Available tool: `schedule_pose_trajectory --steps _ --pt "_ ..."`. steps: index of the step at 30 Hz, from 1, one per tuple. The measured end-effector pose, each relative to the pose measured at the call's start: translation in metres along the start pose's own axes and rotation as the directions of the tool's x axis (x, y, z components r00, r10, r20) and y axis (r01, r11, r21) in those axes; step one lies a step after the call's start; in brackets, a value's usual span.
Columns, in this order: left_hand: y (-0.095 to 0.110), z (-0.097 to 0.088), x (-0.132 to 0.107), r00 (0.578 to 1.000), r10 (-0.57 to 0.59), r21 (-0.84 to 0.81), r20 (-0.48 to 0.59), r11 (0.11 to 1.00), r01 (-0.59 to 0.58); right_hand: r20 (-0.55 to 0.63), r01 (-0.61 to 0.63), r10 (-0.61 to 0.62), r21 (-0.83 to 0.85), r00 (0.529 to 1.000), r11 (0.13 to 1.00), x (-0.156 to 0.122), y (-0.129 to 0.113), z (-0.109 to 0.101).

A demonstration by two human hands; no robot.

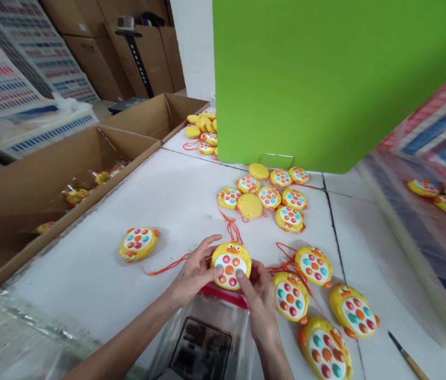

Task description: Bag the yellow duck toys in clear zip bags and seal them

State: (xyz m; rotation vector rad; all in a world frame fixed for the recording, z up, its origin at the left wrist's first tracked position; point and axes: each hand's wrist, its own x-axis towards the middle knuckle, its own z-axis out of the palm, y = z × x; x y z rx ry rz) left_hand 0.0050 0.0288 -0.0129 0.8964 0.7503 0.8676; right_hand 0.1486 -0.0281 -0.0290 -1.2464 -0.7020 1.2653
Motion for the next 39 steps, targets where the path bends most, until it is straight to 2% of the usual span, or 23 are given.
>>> schedule_pose_trajectory --steps 3,6,11,15,26,29,34,39 --pt "-0.002 -0.002 0.000 0.996 -0.069 -0.087 -0.050 0.994 0.065 -0.026 -0.014 0.014 0.026 1.000 1.000 -0.001 -0.003 0.006" --pt "-0.004 -0.002 -0.002 0.996 -0.071 -0.089 -0.044 0.994 0.067 -0.017 -0.020 0.020 0.011 1.000 1.000 -0.002 -0.003 0.009" --pt "-0.003 0.003 -0.007 0.998 -0.056 0.087 0.024 0.995 0.053 -0.044 -0.030 0.026 -0.080 0.999 0.996 -0.002 -0.001 0.007" --pt "0.001 0.007 -0.011 0.999 -0.037 0.283 0.007 0.959 0.034 -0.061 0.022 -0.031 -0.152 0.998 0.988 -0.003 -0.001 0.008" --pt "0.000 0.002 -0.014 0.999 -0.010 0.434 0.038 0.901 -0.008 -0.078 -0.069 0.069 0.007 0.995 0.998 -0.006 0.007 0.011" --pt "0.003 0.005 -0.013 1.000 -0.025 0.458 -0.002 0.889 0.023 -0.083 -0.052 0.046 -0.075 0.996 0.996 -0.007 0.004 0.012" --pt "0.005 0.016 -0.011 0.996 -0.027 0.546 -0.090 0.835 0.072 0.017 0.048 -0.046 -0.259 0.999 0.965 -0.005 -0.001 0.013" --pt "0.004 0.013 -0.009 0.998 -0.054 0.500 -0.045 0.863 0.069 -0.024 0.002 -0.009 -0.257 1.000 0.966 -0.002 0.000 0.012"
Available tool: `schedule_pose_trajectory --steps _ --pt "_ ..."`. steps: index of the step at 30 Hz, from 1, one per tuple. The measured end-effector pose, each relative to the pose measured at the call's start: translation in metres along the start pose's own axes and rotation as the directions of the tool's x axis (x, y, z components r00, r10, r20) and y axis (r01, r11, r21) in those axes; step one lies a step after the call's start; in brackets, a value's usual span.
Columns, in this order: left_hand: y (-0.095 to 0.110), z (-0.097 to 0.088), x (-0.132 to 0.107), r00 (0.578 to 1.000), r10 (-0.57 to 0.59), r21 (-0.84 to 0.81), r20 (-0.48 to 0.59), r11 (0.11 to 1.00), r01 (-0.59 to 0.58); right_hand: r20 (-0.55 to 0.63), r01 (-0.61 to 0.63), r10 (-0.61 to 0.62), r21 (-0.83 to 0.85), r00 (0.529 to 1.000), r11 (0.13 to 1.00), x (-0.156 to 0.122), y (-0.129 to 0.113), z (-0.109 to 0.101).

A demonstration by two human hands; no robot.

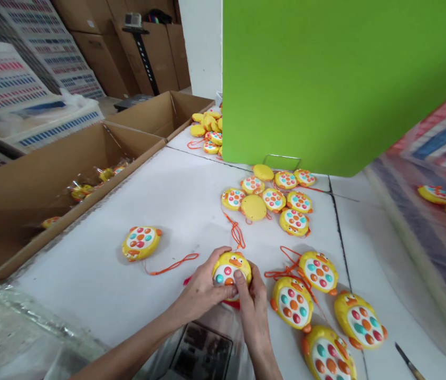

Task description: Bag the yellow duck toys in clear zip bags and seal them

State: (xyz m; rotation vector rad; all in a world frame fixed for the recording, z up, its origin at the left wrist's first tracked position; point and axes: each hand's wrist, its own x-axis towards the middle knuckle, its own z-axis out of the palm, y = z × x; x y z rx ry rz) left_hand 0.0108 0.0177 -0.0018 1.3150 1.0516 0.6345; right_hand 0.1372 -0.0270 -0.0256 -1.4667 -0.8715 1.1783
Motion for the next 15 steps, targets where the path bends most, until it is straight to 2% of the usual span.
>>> schedule_pose_trajectory --steps 3,6,10,13,15 --pt "-0.001 -0.002 0.000 0.999 0.008 -0.014 0.044 1.000 -0.007 -0.025 -0.020 0.021 0.002 0.999 1.000 0.000 -0.003 0.001" --pt "0.000 -0.001 0.000 0.999 -0.007 0.024 0.035 1.000 0.006 -0.029 -0.027 0.027 -0.009 0.999 1.000 0.001 -0.007 0.006" --pt "-0.004 0.000 0.003 0.997 -0.014 -0.067 0.071 0.998 0.019 -0.065 -0.004 -0.002 -0.079 0.998 0.997 0.010 -0.004 0.003" --pt "-0.014 -0.004 0.006 1.000 0.004 -0.081 0.010 0.997 -0.003 -0.031 0.062 -0.074 -0.284 0.997 0.957 0.026 0.001 -0.021" --pt "-0.023 -0.011 0.009 0.996 0.017 -0.058 -0.083 0.998 -0.022 -0.040 0.121 -0.165 -0.514 0.986 0.849 0.040 0.002 -0.043"
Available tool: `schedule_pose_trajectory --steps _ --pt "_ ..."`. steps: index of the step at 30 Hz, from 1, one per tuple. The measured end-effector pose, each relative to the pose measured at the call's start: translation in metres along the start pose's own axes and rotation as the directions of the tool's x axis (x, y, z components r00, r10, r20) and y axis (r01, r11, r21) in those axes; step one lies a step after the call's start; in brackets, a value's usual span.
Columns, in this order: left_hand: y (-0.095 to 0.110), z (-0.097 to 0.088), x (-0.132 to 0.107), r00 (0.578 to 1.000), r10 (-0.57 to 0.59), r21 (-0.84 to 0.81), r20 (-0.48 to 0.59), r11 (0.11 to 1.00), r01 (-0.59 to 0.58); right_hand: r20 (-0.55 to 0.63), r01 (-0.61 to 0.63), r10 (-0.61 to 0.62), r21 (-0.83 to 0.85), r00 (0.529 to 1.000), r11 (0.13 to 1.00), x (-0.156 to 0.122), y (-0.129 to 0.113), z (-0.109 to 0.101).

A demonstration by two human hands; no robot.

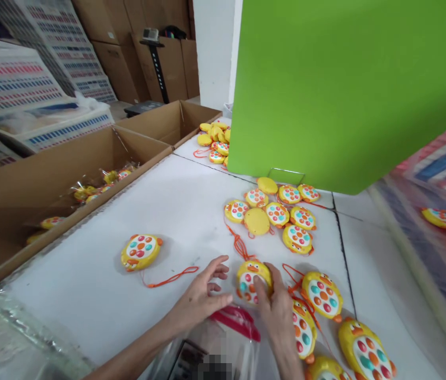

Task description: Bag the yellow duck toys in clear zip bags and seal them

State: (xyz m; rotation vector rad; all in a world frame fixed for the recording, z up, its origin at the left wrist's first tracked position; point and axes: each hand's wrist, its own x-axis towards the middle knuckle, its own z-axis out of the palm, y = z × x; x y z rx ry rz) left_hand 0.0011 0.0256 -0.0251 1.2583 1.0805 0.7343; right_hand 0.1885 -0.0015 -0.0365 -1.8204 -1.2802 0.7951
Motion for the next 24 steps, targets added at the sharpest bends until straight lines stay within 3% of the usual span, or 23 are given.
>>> schedule_pose_trajectory --steps 2,5,11,15,19,24 --pt "-0.006 -0.007 0.003 0.998 -0.011 0.011 -0.059 1.000 0.012 -0.103 0.089 -0.113 -0.217 0.988 0.972 0.015 0.009 -0.014" --pt "-0.010 -0.011 0.005 0.999 -0.028 0.001 -0.046 1.000 0.028 -0.175 0.218 -0.285 -0.325 0.942 0.920 0.041 0.009 -0.014" --pt "-0.010 -0.003 0.005 1.000 -0.021 -0.060 0.023 0.998 0.023 -0.052 0.312 -0.330 -0.220 0.942 0.924 0.105 -0.010 0.042" --pt "-0.013 -0.010 0.004 1.000 -0.017 -0.074 -0.011 0.997 0.016 -0.086 0.219 -0.220 -0.017 0.972 0.976 0.129 -0.018 0.050" --pt "-0.013 -0.013 0.006 0.996 -0.076 -0.176 -0.034 0.982 0.069 -0.061 0.036 -0.018 0.313 0.998 0.949 0.106 -0.021 0.037" --pt "-0.006 -0.003 0.013 0.989 -0.128 -0.375 -0.075 0.923 0.091 0.105 -0.164 0.126 0.610 0.986 0.775 0.037 -0.026 0.042"
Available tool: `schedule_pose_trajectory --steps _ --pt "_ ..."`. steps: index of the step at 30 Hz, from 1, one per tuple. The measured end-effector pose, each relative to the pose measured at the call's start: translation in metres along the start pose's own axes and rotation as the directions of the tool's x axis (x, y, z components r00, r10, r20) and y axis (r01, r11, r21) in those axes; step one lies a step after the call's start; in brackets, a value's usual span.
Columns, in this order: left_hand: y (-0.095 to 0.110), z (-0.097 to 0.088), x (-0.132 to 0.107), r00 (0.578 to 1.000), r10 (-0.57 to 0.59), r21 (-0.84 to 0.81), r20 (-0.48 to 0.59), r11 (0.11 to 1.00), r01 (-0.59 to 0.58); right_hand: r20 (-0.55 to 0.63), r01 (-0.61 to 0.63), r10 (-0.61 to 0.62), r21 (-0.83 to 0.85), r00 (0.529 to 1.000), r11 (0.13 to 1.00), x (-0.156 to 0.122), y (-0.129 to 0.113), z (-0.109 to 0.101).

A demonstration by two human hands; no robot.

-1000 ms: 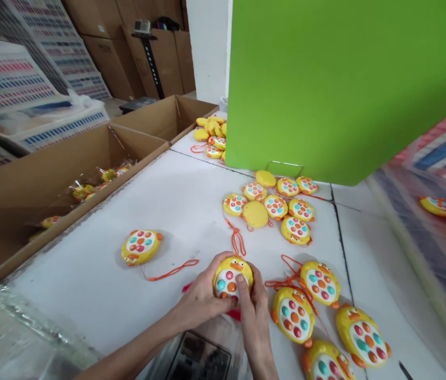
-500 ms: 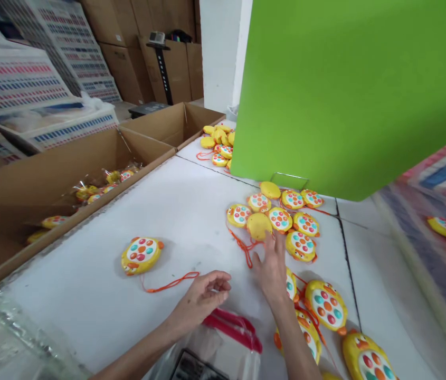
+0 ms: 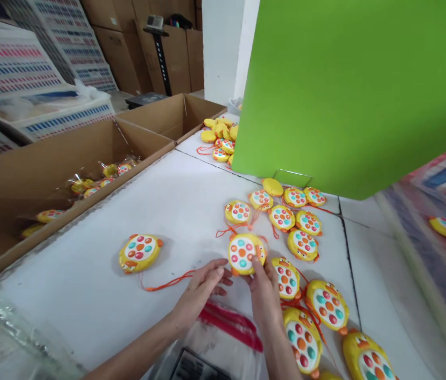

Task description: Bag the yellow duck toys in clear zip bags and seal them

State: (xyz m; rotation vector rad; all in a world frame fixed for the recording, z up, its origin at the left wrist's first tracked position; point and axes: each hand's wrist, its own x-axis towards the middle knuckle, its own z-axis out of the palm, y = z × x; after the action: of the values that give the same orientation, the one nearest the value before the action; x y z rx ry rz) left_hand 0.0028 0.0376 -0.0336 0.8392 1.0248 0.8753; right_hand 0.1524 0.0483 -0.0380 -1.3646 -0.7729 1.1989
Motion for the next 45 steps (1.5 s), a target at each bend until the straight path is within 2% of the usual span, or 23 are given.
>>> schedule_pose_trajectory --steps 3,5,7,10,12,15,18,20,23,25,28,33,38,42,45 --pt "0.001 0.004 0.003 0.999 0.043 -0.084 0.029 0.996 -0.040 0.047 -0.096 0.090 0.139 0.995 0.986 -0.030 0.011 0.007" --pt "0.000 0.003 0.004 0.995 0.083 -0.114 0.061 0.991 -0.075 0.074 -0.137 0.124 0.207 0.990 0.969 -0.040 0.017 0.009" --pt "-0.001 -0.001 0.003 0.992 0.112 -0.093 0.063 0.990 -0.106 0.088 -0.149 0.134 0.202 0.987 0.968 -0.045 0.018 0.007" --pt "0.000 -0.010 0.001 0.993 0.111 0.050 0.034 0.992 -0.112 0.152 -0.093 0.092 0.000 0.984 0.996 -0.047 0.008 0.003" --pt "0.002 -0.015 -0.001 0.994 0.095 0.152 0.054 0.983 -0.103 0.219 -0.021 0.056 -0.157 0.974 0.987 -0.047 -0.002 -0.001" --pt "0.004 -0.018 -0.005 0.994 0.075 0.202 0.073 0.975 -0.089 0.271 0.034 0.037 -0.253 0.962 0.967 -0.048 -0.010 -0.004" --pt "0.004 -0.014 -0.009 0.995 0.095 0.114 0.025 0.989 -0.097 0.231 -0.016 0.068 -0.220 0.971 0.975 -0.052 -0.008 -0.004" --pt "0.002 -0.011 -0.012 0.994 0.108 0.036 -0.012 0.994 -0.107 0.195 -0.062 0.084 -0.118 0.977 0.991 -0.056 -0.005 -0.001" --pt "-0.001 -0.008 -0.014 0.994 0.104 -0.029 -0.035 0.994 -0.105 0.193 -0.061 0.053 0.039 0.980 0.997 -0.063 -0.002 0.005" --pt "-0.001 -0.007 -0.016 0.995 0.096 -0.053 -0.029 0.994 -0.098 0.191 -0.055 0.040 0.070 0.981 0.996 -0.066 -0.001 0.007" --pt "0.005 -0.006 -0.021 0.995 0.095 -0.051 0.027 0.994 -0.094 0.176 -0.076 0.065 0.059 0.982 0.995 -0.066 0.002 0.004" --pt "0.014 -0.007 -0.031 0.982 0.090 0.077 0.167 0.992 -0.104 0.168 -0.100 0.089 0.057 0.982 0.993 -0.063 0.008 -0.006" --pt "0.010 -0.010 -0.031 0.985 0.110 0.219 0.133 0.966 -0.138 0.141 -0.106 0.098 0.051 0.985 0.993 -0.065 0.010 -0.004" --pt "0.008 -0.011 -0.028 0.983 0.122 0.163 0.139 0.976 -0.144 0.130 -0.040 0.036 0.032 0.991 0.999 -0.064 0.007 0.001" --pt "0.009 -0.012 -0.027 0.981 0.113 0.080 0.159 0.989 -0.127 0.136 -0.033 0.037 -0.030 0.990 0.999 -0.060 0.004 0.002"
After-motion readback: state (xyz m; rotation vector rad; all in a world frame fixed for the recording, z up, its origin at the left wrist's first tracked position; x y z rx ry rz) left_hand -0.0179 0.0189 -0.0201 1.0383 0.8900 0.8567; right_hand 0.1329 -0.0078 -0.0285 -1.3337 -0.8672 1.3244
